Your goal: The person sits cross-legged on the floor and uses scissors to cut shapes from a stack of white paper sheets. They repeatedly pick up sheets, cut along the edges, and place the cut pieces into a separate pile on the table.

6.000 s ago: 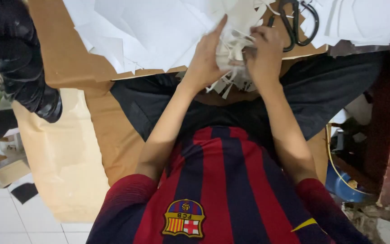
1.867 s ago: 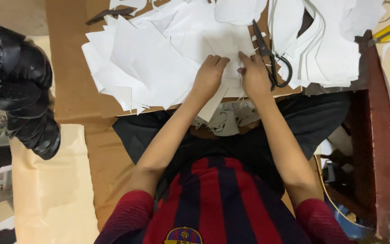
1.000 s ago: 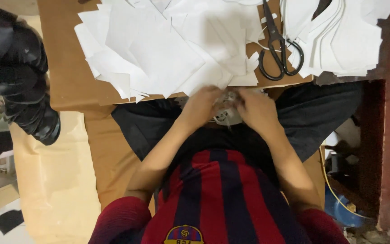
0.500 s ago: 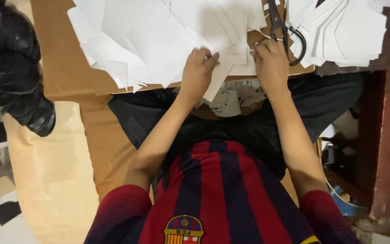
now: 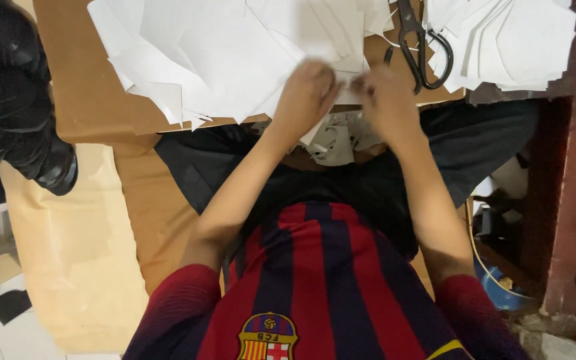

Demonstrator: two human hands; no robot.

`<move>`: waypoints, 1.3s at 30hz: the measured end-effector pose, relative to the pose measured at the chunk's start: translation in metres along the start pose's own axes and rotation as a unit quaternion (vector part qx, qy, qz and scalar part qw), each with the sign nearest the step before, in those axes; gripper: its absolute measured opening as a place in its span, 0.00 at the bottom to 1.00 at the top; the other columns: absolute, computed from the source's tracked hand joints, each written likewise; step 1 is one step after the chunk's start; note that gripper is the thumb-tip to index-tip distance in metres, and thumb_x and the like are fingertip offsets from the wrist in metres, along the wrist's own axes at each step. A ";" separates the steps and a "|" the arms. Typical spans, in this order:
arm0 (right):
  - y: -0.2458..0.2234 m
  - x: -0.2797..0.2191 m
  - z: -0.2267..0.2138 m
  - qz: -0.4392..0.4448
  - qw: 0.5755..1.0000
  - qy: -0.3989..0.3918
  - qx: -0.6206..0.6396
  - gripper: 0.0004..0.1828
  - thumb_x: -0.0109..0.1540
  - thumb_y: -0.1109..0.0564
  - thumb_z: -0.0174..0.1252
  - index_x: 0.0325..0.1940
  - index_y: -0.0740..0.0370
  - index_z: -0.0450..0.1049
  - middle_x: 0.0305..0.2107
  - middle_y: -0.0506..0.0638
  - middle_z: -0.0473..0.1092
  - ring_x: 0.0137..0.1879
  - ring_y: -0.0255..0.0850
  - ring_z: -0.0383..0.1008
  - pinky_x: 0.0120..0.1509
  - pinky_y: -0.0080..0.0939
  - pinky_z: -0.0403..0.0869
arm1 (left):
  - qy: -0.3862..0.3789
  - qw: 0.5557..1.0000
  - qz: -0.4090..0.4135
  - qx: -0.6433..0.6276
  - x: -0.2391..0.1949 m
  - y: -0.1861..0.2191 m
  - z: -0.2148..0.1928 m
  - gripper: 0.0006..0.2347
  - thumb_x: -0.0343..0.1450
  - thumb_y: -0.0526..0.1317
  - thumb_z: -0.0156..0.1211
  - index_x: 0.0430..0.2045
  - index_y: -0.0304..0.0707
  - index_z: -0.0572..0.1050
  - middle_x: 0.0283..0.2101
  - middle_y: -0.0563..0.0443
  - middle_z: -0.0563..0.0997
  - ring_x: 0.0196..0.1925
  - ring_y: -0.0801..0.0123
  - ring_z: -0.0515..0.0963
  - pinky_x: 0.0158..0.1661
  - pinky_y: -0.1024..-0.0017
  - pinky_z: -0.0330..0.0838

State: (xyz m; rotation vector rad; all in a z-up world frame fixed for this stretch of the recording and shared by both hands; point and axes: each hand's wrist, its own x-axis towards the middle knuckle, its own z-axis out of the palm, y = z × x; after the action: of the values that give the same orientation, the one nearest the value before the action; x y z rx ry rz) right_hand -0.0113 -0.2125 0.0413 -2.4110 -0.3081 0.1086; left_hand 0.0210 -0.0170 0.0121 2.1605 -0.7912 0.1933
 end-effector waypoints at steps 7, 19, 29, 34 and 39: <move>0.097 0.066 0.021 -0.100 0.968 0.173 -0.154 0.26 0.71 0.63 0.65 0.72 0.69 0.67 0.65 0.65 0.62 0.62 0.66 0.65 0.45 0.62 0.76 | 0.040 0.992 0.012 0.120 0.043 -0.059 0.056 0.13 0.65 0.31 0.73 0.41 0.26 0.78 0.46 0.37 0.72 0.45 0.43 0.70 0.36 0.53 0.73; 0.056 0.051 0.004 -0.020 0.967 0.220 -0.129 0.08 0.69 0.62 0.62 0.36 0.65 0.77 0.30 0.54 0.69 0.36 0.52 0.69 0.27 0.49 0.62 | 0.059 0.985 0.060 0.152 0.039 -0.050 0.053 0.10 0.63 0.22 0.62 0.27 0.34 0.68 0.34 0.45 0.71 0.37 0.54 0.68 0.34 0.63 0.65; -0.027 -0.048 -0.010 0.045 0.992 0.116 0.034 0.04 0.69 0.65 0.55 0.45 0.62 0.76 0.38 0.53 0.77 0.40 0.46 0.76 0.44 0.44 0.69 | -0.039 0.981 0.056 0.181 0.054 -0.092 0.072 0.12 0.61 0.25 0.64 0.27 0.36 0.65 0.32 0.45 0.67 0.31 0.57 0.66 0.24 0.65 0.60; -0.008 -0.060 0.036 0.092 0.970 -0.210 -0.074 0.09 0.67 0.56 0.51 0.43 0.64 0.70 0.39 0.66 0.74 0.43 0.66 0.75 0.41 0.62 0.69 | -0.052 0.975 0.055 0.207 0.052 -0.082 0.068 0.11 0.62 0.26 0.66 0.26 0.35 0.67 0.37 0.43 0.68 0.34 0.54 0.67 0.27 0.62 0.63; -0.038 -0.029 0.014 0.092 0.994 -0.058 0.020 0.15 0.68 0.49 0.55 0.53 0.57 0.79 0.37 0.55 0.80 0.41 0.53 0.78 0.42 0.51 0.71 | -0.011 0.995 0.021 0.100 0.044 -0.069 0.061 0.15 0.61 0.18 0.57 0.33 0.34 0.64 0.32 0.47 0.64 0.30 0.62 0.64 0.21 0.65 0.55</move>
State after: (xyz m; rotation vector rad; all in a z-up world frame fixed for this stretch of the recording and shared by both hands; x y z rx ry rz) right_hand -0.0490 -0.1828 0.0556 -2.3934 -0.1327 0.3358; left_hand 0.0898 -0.0503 -0.0551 2.3372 -0.8624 0.2813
